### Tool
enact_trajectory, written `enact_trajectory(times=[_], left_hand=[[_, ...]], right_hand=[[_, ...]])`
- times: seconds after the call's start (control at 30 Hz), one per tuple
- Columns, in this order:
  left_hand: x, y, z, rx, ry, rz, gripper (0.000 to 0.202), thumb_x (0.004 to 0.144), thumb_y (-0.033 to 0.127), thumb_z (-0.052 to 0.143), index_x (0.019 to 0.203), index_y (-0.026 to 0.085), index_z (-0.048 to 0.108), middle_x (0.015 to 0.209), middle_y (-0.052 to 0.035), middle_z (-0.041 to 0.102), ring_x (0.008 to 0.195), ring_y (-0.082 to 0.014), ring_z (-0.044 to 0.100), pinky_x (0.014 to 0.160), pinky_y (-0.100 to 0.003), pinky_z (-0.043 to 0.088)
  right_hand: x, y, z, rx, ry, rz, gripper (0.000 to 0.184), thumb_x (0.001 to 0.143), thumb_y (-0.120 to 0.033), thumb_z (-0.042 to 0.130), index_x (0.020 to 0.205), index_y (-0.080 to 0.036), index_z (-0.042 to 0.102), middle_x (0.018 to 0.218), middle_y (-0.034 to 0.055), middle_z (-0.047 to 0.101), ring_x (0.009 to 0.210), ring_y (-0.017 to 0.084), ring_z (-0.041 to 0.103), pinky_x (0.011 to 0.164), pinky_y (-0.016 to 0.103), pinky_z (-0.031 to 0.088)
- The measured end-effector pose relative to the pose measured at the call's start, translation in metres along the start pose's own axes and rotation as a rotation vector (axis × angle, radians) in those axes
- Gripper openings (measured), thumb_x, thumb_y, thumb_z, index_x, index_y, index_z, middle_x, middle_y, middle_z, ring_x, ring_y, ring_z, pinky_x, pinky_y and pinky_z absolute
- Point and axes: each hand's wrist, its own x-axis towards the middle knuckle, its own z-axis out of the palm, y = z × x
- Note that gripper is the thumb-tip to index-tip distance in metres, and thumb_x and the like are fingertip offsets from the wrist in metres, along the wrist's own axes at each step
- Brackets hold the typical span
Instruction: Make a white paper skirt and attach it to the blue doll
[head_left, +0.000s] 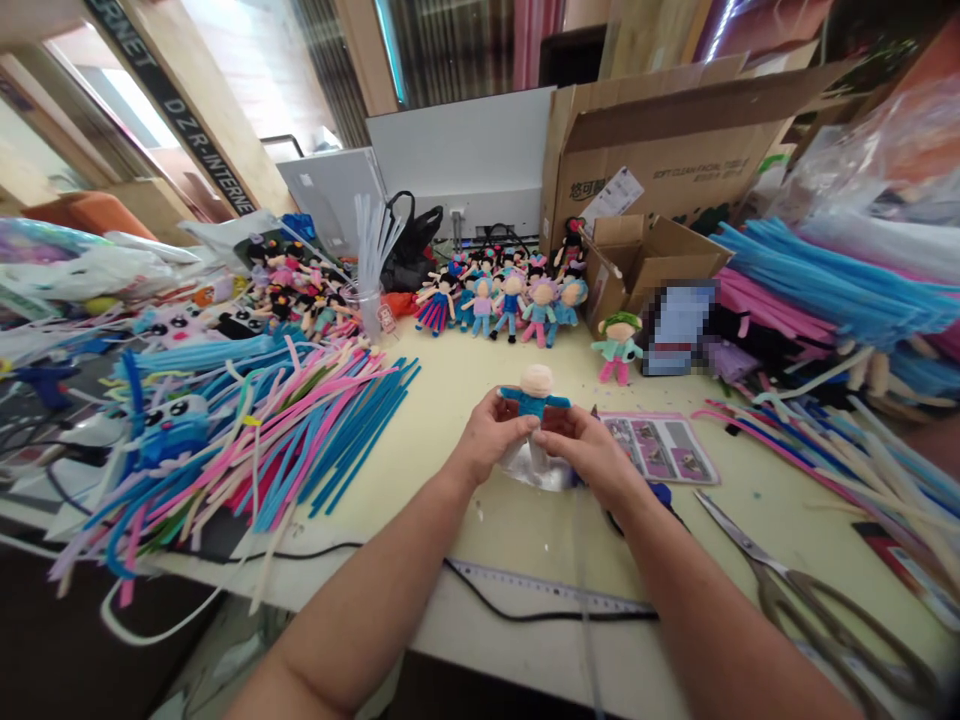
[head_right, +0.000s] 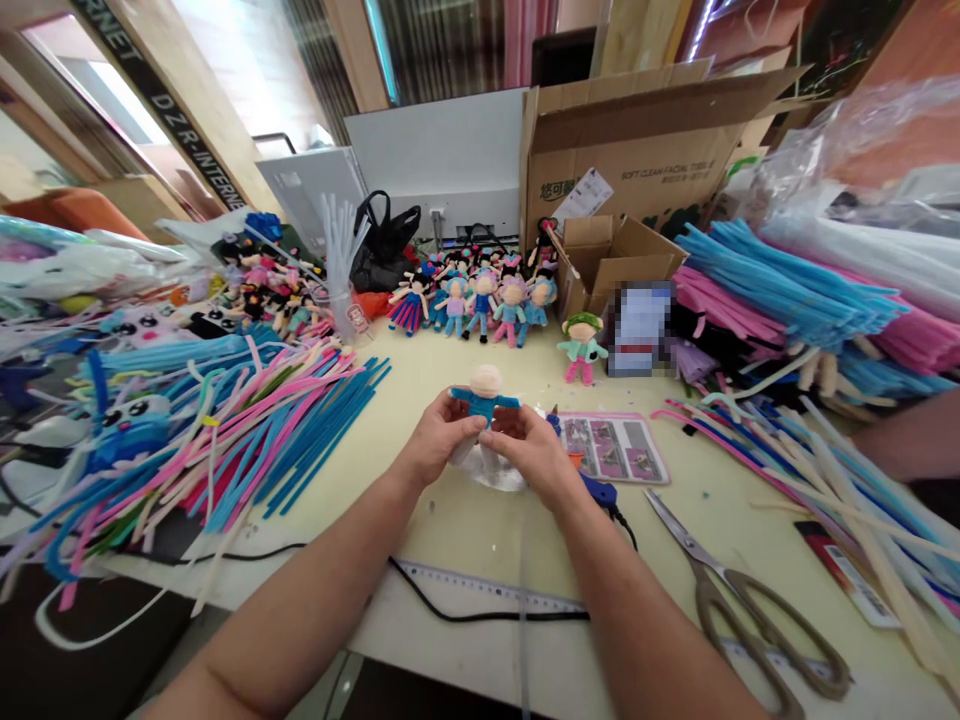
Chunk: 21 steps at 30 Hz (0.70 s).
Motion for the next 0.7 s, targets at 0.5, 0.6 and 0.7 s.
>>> enact_trajectory(times=[0.5,0.6,0.7], left_hand=[[0.006,0.004,-0.01,-0.02,0.106,-0.029,0.041,0.067,0.05,0.075,0.084,0.015,0.062,0.072,-0.0018,0.068,0.064,-0.0129,0.063,0.062,-0.025,0.047],[0.008,0.002,-0.011,-0.029,0.118,-0.021,0.039,0.064,0.048,0.077,0.078,0.014,0.063,0.069,-0.0021,0.068,0.062,-0.0126,0.063,0.065,-0.026,0.049],[0.009,0.001,-0.012,-0.043,0.113,-0.014,0.038,0.063,0.046,0.079,0.076,0.014,0.063,0.067,-0.0016,0.068,0.062,-0.0125,0.063,0.068,-0.028,0.051]], right_hand=[[-0.001,0.002,0.01,-0.043,0.028,-0.067,0.028,0.064,-0.032,0.072,0.084,-0.02,0.056,0.072,-0.0003,0.064,0.067,0.017,0.06,0.065,0.031,0.049],[-0.001,0.004,0.011,-0.009,0.007,-0.072,0.026,0.067,-0.034,0.071,0.084,-0.02,0.057,0.068,-0.0018,0.062,0.064,0.015,0.059,0.062,0.03,0.05],[-0.001,0.004,0.012,0.025,-0.008,-0.056,0.026,0.067,-0.034,0.071,0.084,-0.02,0.057,0.066,-0.0029,0.06,0.062,0.015,0.058,0.061,0.03,0.05]])
